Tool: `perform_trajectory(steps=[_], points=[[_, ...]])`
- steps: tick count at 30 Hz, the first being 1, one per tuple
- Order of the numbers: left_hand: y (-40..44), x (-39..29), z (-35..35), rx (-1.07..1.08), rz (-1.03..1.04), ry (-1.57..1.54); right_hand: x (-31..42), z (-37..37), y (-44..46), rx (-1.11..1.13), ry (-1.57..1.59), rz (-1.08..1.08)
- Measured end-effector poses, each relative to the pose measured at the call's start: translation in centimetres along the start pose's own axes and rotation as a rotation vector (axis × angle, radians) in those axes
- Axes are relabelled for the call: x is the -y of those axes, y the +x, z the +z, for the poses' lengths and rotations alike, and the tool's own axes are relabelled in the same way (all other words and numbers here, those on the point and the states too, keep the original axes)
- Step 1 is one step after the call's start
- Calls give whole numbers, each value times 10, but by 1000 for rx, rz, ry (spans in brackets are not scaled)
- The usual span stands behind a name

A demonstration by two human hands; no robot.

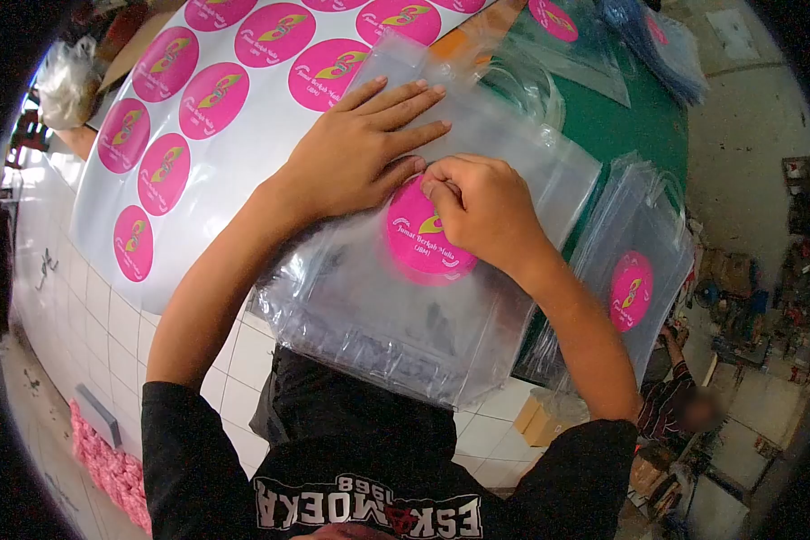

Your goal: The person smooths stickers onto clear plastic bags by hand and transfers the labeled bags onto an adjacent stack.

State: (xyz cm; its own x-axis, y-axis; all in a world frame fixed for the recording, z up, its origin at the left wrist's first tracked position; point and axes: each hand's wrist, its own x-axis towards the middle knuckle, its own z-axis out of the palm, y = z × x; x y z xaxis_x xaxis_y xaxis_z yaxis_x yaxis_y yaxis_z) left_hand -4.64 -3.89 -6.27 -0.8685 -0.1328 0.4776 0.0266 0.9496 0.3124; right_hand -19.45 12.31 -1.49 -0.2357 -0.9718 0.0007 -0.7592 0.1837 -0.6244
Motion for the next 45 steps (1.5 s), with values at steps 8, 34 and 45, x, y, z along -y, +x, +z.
perform_trajectory(steps=[8,34,45], points=[[3,0,1,1,20,34,2,14,-9,-161,-208,-118],[-1,2,3,-6,19,34,10,10,-23,39,-68,-228],[0,3,4,-10,29,52,3,9,-21,-24,30,-169]])
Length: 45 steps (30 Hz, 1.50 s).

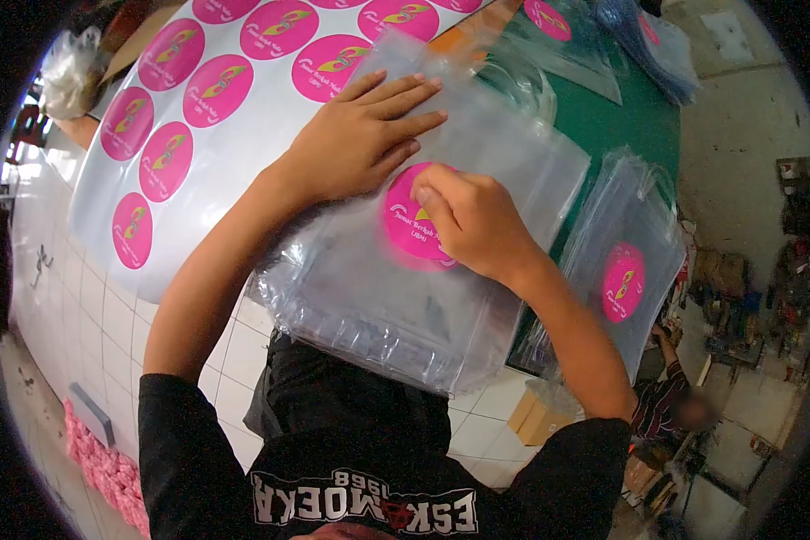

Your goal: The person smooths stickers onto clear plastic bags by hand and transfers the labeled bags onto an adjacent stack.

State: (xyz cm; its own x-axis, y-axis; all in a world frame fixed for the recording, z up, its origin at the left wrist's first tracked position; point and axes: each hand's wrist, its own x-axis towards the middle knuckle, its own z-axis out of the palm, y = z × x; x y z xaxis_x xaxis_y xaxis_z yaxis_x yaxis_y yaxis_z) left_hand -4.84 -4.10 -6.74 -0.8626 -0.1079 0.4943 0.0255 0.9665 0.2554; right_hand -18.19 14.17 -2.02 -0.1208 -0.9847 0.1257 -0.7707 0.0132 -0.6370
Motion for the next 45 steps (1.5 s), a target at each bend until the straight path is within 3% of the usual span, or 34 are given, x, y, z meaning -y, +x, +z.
perform_trajectory(steps=[5,8,10,13,17,19,22,25,32,34,37,43,45], points=[[0,-1,1,9,-3,-3,4,6,0,38,-107,-86],[1,-1,0,10,-9,8,7,7,2,8,-185,70],[0,0,0,3,-3,4,-1,6,7,-69,79,42],[-1,0,0,4,-2,-12,-2,0,3,52,-35,-45],[-1,0,3,-4,-8,-5,1,7,2,11,-110,-91],[0,0,2,2,-3,9,2,8,4,-33,-139,-12],[1,0,-1,2,2,8,-4,2,8,-29,79,53],[0,-1,-1,3,-1,5,-6,1,4,24,-53,-100],[1,-1,1,16,-3,9,1,9,1,-67,-138,-37],[0,-1,0,7,-4,7,-6,7,3,-68,21,-51],[0,-1,-1,17,-11,-4,-10,3,1,-5,-76,-153],[1,0,-1,17,-4,0,-7,12,0,-112,-107,-148],[1,-1,0,12,5,5,-10,3,4,-54,-10,-129]])
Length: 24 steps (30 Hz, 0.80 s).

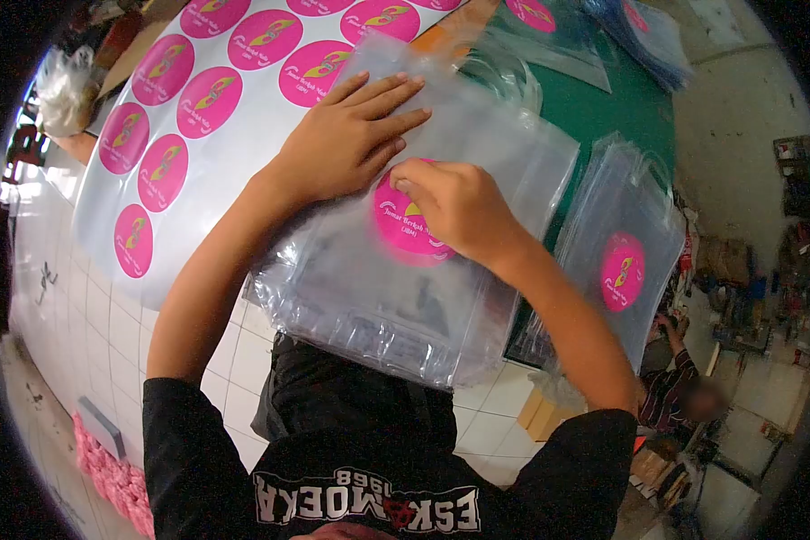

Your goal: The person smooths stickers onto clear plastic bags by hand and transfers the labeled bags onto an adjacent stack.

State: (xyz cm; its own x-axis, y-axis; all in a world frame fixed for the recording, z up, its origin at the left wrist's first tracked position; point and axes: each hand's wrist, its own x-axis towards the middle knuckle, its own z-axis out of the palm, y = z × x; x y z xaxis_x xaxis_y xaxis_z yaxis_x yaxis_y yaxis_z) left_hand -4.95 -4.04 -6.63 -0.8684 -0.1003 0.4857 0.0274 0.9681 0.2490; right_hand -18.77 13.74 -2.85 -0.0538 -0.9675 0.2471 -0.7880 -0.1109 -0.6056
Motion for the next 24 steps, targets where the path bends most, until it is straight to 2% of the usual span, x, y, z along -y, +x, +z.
perform_trajectory(steps=[2,4,8,11,13,14,16,17,23,24], points=[[-2,1,-1,-2,-3,11,-4,-5,1,59,110,15],[-2,0,-1,5,-14,-18,-7,-8,0,140,-61,-100],[-1,0,-1,5,-6,-2,-6,-5,2,146,-177,-149],[0,0,-1,6,-3,-9,-6,-3,1,98,-160,-110],[0,0,-2,-1,-5,-18,-8,-4,4,50,72,-37],[-1,1,-2,-1,-8,-16,-7,-7,4,51,74,-41],[-2,0,-2,11,-13,-24,-5,-14,4,217,-68,-92],[-3,0,-2,13,-17,-25,-6,-11,4,220,-65,-93],[0,0,-1,12,-9,-10,-8,-3,2,88,-139,-160],[1,0,-1,5,-5,-6,-10,-2,3,65,-26,-120]])
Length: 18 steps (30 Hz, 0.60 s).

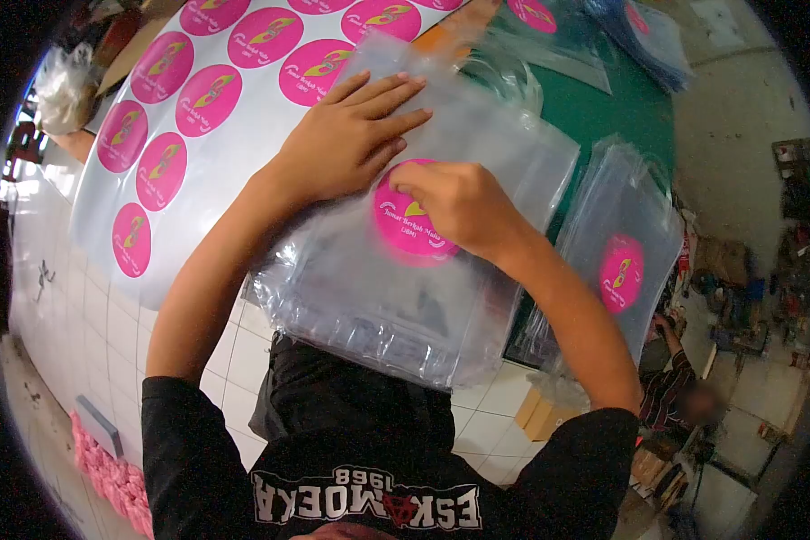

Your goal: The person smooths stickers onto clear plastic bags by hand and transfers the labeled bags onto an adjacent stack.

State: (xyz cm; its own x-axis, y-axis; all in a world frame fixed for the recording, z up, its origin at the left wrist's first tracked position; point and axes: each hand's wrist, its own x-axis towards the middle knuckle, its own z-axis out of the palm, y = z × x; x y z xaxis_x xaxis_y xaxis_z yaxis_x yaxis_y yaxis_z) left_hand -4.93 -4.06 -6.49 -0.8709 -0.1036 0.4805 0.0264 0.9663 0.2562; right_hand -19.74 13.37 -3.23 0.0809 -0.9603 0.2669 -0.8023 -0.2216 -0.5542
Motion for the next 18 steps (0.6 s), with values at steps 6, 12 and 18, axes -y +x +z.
perform_trajectory(steps=[6,12,18], points=[[-3,0,-1,1,-9,-18,-1,-3,-1,84,-63,-12],[-1,1,2,-12,7,-3,1,-3,-1,17,90,78],[-2,2,2,-5,-3,-8,2,1,0,72,-37,62]])
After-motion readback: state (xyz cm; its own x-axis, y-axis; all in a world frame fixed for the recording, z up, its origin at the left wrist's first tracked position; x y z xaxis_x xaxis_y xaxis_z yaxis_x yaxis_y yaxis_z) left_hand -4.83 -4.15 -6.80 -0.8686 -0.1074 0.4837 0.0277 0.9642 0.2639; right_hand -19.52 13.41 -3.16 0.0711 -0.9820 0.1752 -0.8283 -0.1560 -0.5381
